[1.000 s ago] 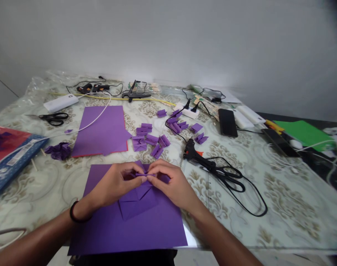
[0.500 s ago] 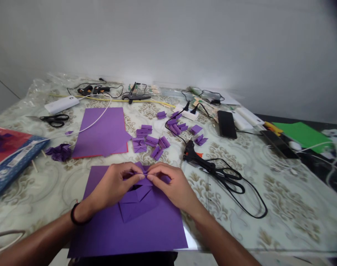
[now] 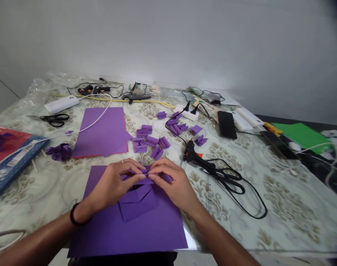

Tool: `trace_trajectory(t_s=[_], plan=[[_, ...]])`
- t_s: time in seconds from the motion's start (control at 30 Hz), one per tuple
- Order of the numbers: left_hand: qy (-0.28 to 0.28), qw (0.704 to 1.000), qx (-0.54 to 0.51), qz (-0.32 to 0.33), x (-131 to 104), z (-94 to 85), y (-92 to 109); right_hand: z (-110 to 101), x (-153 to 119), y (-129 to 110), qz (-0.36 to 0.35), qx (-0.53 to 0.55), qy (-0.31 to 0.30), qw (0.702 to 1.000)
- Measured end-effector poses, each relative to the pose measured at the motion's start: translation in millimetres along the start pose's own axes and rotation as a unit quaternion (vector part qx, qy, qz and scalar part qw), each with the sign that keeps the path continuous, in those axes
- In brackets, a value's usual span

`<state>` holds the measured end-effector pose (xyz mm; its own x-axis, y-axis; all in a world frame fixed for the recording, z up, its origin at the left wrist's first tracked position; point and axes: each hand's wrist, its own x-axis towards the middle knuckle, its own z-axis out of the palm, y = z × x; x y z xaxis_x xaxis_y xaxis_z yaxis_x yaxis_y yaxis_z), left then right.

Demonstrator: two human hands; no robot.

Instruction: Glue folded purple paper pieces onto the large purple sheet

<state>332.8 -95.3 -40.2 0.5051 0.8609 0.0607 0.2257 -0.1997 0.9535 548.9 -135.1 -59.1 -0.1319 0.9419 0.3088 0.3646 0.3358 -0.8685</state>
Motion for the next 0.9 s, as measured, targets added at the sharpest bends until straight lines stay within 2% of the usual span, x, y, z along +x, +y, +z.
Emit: trace_trajectory(t_s=[0.23,0.5,0.63,0.9], plan=[[0.01,0.998,0.065,-0.001,-0.4,-3.7,2.3,-3.5,-2.4,4.3,-0.075,-0.043,0.017,0.996],[0.05,0.998,0.025,-0.024,0.2,-3.3,0.9,-3.8,-3.2,5.6,-0.15,-0.049,0.01,0.987],[0.074,0.997,0.031,-0.018,0.2,-3.2,-1.6,-3.7,-3.0,5.9,-0.156,-0.039,-0.004,0.987],[0.131,0.99,0.042,0.029,1.1,-4.6,-7.5,-2.9,-2.4,3.0,-0.123,-0.015,-0.059,0.991]])
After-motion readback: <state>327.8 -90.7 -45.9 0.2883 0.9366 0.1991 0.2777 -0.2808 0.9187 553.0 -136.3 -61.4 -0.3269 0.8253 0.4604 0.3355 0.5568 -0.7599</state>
